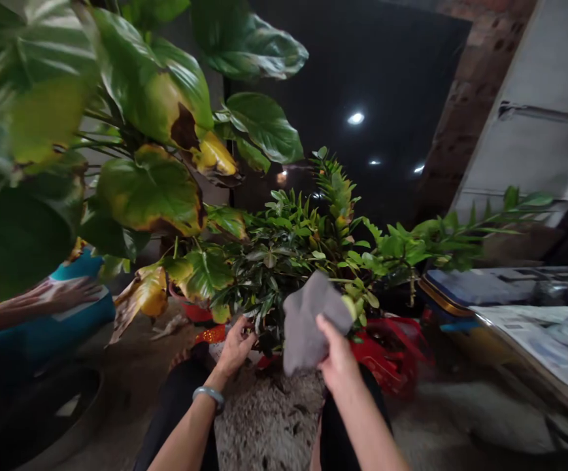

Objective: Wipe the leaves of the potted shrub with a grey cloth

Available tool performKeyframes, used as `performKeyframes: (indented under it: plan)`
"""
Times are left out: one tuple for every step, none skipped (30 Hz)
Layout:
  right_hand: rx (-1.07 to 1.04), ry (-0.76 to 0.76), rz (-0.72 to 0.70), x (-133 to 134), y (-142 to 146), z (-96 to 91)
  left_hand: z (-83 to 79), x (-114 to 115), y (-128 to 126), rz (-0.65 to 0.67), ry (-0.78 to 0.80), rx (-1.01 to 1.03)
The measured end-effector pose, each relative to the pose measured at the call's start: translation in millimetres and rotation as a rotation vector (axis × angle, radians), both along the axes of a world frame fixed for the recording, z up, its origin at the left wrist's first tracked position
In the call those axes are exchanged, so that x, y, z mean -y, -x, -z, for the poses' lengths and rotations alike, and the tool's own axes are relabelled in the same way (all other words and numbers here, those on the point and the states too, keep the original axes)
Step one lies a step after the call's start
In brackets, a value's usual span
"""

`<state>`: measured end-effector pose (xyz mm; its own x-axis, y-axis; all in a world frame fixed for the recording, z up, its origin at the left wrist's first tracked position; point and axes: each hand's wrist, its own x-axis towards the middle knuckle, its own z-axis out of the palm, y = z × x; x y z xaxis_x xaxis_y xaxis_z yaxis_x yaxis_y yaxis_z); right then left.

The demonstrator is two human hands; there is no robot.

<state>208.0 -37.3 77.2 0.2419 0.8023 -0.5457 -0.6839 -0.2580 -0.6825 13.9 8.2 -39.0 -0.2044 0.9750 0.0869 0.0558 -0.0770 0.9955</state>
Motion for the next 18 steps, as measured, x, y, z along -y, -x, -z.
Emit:
performKeyframes:
  plan:
    - [-0.009,0.047,-0.09,19,7,16.5,0.0,0,-1,0.009,-0.022,-0.027]
    - [-0.007,0.087,-0.157,37,13,30.5,0.0,-1,-1,0.017,-0.036,-0.049]
    - [-0.006,0.112,-0.197,54,15,40.5,0.0,-1,-3,0.031,-0.034,-0.048]
    - [-0.015,0.117,-0.225,67,13,45.5,0.0,-2,-4,0.054,-0.012,-0.014]
    - [-0.03,0.108,-0.21,75,7,45.3,-0.3,-2,-6,0.086,0.027,0.042]
    - [-0.052,0.087,-0.158,77,-4,40.3,-0.8,-1,-8,0.122,0.081,0.107]
    - [-0.075,0.058,-0.073,73,-19,31.5,-1.6,0,-11,0.157,0.151,0.169]
    - [-0.102,0.024,0.032,65,-37,20.2,-2.6,2,-15,0.192,0.232,0.222]
    - [-0.108,-0.004,0.156,53,-55,8.2,-3.9,5,-19,0.231,0.317,0.259]
    - [-0.107,-0.033,0.26,39,-73,-3.2,-5.2,8,-24,0.274,0.395,0.278]
    - [-0.101,-0.056,0.344,25,-89,-12.5,-6.5,12,-29,0.324,0.453,0.287]
    - [-0.089,-0.06,0.398,13,-100,-18.9,-7.8,16,-35,0.378,0.482,0.3]
    - [-0.079,-0.048,0.426,4,-105,-21.7,-8.9,19,-40,0.431,0.486,0.325]
    - [-0.072,-0.021,0.426,-1,-104,-20.9,-9.8,21,-46,0.469,0.477,0.36]
    - [-0.076,0.018,0.394,-2,-97,-16.8,-10.3,23,-51,0.481,0.464,0.403]
    - [-0.092,0.061,0.335,3,-84,-10.0,-10.5,24,-55,0.472,0.452,0.453]
    - [-0.119,0.105,0.257,12,-69,-1.4,-10.3,24,-58,0.451,0.443,0.499]
    - [-0.157,0.142,0.16,25,-52,7.7,-9.9,23,-59,0.422,0.437,0.541]
